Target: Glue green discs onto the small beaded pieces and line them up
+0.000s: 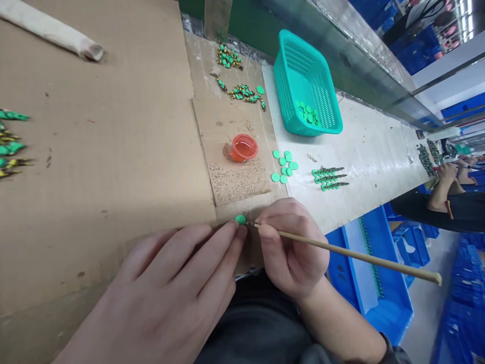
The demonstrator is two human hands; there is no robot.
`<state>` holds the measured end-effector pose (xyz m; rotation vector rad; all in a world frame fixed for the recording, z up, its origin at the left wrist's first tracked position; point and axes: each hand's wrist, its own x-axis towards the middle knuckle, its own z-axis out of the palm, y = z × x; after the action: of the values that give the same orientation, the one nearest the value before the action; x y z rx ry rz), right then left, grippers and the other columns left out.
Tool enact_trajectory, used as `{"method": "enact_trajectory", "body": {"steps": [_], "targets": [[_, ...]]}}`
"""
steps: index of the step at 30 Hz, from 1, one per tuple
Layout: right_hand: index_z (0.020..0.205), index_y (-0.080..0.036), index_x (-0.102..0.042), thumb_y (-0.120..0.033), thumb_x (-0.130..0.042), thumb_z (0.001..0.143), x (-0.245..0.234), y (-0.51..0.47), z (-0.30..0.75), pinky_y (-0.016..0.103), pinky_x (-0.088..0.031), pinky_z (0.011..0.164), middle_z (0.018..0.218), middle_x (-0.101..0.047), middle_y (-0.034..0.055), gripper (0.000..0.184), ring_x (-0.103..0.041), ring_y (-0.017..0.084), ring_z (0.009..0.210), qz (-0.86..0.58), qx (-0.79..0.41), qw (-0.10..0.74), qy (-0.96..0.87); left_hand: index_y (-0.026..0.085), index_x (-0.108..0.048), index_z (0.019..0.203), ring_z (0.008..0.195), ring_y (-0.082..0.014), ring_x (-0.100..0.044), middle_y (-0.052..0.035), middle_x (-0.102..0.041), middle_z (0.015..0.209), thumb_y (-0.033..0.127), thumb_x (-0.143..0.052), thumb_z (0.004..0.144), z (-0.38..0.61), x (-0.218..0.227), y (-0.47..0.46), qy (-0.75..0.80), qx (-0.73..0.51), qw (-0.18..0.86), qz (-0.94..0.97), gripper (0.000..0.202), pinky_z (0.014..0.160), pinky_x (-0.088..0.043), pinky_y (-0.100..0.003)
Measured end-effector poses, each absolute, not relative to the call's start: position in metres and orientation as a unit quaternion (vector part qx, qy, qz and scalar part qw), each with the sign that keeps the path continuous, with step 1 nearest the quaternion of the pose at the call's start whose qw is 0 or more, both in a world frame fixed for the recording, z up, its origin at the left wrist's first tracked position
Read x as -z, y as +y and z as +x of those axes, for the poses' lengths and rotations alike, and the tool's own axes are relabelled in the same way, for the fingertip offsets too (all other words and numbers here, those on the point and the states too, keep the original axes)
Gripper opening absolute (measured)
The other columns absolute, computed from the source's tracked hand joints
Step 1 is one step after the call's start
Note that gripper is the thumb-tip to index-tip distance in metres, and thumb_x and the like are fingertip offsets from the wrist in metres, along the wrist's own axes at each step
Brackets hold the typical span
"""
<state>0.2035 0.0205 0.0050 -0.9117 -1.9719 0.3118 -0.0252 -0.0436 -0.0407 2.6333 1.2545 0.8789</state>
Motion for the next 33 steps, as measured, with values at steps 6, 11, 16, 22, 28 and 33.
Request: {"method": "enact_trajectory", "body": {"steps": [6,11,16,22,28,33], "targets": [[0.115,-0.021,-0.072,-0.006,-0.071,0.113,-0.005,0.021,0.205,0.037,-0.071,0.082,0.098,-0.082,0.0059,0.015,-0.078,0.02,0.089,-0.363,-0.122,0.445,-0.809,0.022,-0.078,0.158,0.136,-0.0334,-0.073,-0.0029,-0.082,0.159,0.036,-0.06,0.12,-0.023,0.035,-0.041,0.429,-0.286,0.048,0.856,0.044,0.112,-0.058,-0.058],[0.114,-0.023,-0.071,-0.006,-0.07,0.113,-0.007,0.02,0.204,0.037,-0.071,0.08,0.098,-0.081,0.0044,0.017,-0.078,0.02,0.088,-0.376,-0.126,0.429,-0.811,0.019,-0.076,0.161,0.129,-0.0321,-0.074,-0.0041,-0.085,0.151,0.036,-0.061,0.121,-0.023,0.03,-0.04,0.428,-0.287,0.044,0.856,0.045,0.107,-0.057,-0.057],[0.113,-0.023,-0.071,-0.006,-0.07,0.112,-0.007,0.02,0.204,0.037,-0.071,0.081,0.099,-0.081,0.0042,0.017,-0.077,0.02,0.089,-0.38,-0.13,0.422,-0.813,0.021,-0.075,0.162,0.13,-0.0316,-0.074,-0.0031,-0.084,0.155,0.036,-0.059,0.122,-0.023,0.03,-0.04,0.433,-0.287,0.041,0.853,0.046,0.108,-0.057,-0.057],[0.112,-0.022,-0.071,-0.004,-0.072,0.11,-0.007,0.02,0.205,0.037,-0.071,0.081,0.099,-0.081,0.0039,0.019,-0.078,0.02,0.089,-0.384,-0.129,0.418,-0.813,0.025,-0.075,0.163,0.135,-0.0314,-0.074,-0.0016,-0.081,0.16,0.035,-0.057,0.12,-0.025,0.033,-0.043,0.435,-0.282,0.046,0.854,0.047,0.11,-0.059,-0.056],[0.114,-0.024,-0.071,-0.009,-0.072,0.114,-0.006,0.021,0.204,0.039,-0.072,0.08,0.099,-0.082,0.004,0.014,-0.078,0.021,0.089,-0.382,-0.136,0.417,-0.814,0.029,-0.074,0.166,0.136,-0.0333,-0.075,-0.0011,-0.079,0.165,0.036,-0.06,0.119,-0.028,0.033,-0.044,0.438,-0.267,0.054,0.857,0.05,0.11,-0.062,-0.056],[0.113,-0.024,-0.071,-0.009,-0.072,0.114,-0.008,0.022,0.203,0.038,-0.072,0.08,0.097,-0.081,0.0038,0.015,-0.077,0.02,0.088,-0.38,-0.139,0.418,-0.814,0.029,-0.072,0.17,0.137,-0.0343,-0.075,-0.0012,-0.077,0.169,0.039,-0.062,0.118,-0.027,0.036,-0.045,0.44,-0.268,0.062,0.855,0.054,0.11,-0.063,-0.057]]}}
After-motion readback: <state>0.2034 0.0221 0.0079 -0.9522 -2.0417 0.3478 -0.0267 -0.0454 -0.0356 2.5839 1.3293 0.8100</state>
